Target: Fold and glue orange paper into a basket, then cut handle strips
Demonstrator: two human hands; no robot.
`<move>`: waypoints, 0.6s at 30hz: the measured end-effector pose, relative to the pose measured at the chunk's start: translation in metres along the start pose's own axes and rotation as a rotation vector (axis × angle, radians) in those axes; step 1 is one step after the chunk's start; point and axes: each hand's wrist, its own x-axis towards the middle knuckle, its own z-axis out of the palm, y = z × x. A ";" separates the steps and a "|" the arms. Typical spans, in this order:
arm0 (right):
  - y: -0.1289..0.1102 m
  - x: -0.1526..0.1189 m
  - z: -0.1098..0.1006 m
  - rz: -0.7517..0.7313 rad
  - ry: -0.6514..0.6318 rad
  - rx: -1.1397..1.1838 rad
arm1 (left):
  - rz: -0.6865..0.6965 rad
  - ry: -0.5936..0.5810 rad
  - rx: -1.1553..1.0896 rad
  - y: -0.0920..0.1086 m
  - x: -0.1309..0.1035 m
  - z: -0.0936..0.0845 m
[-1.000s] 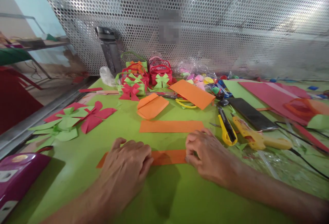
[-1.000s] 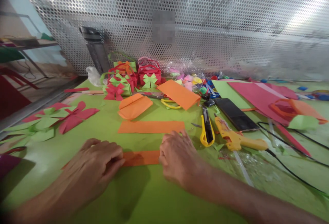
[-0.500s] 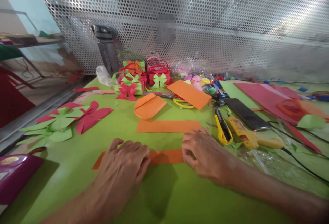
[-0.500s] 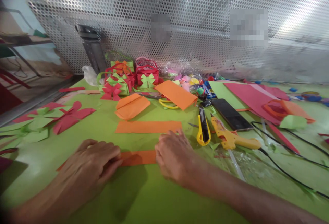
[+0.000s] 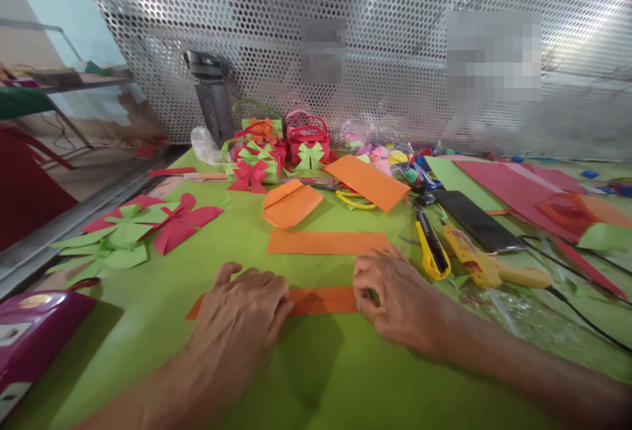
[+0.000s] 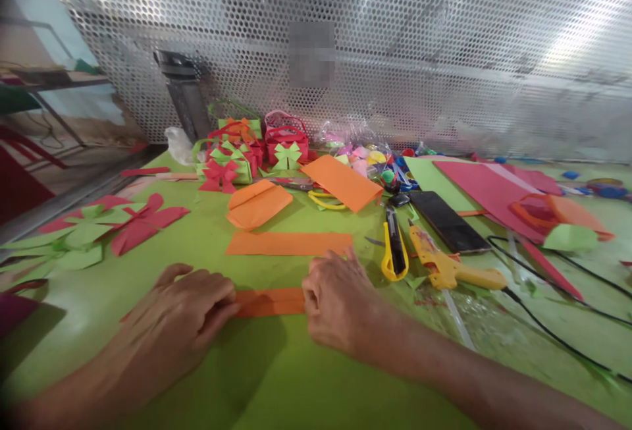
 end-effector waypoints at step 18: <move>0.003 0.000 0.000 -0.052 0.012 0.066 | 0.003 -0.045 0.020 -0.001 0.001 0.001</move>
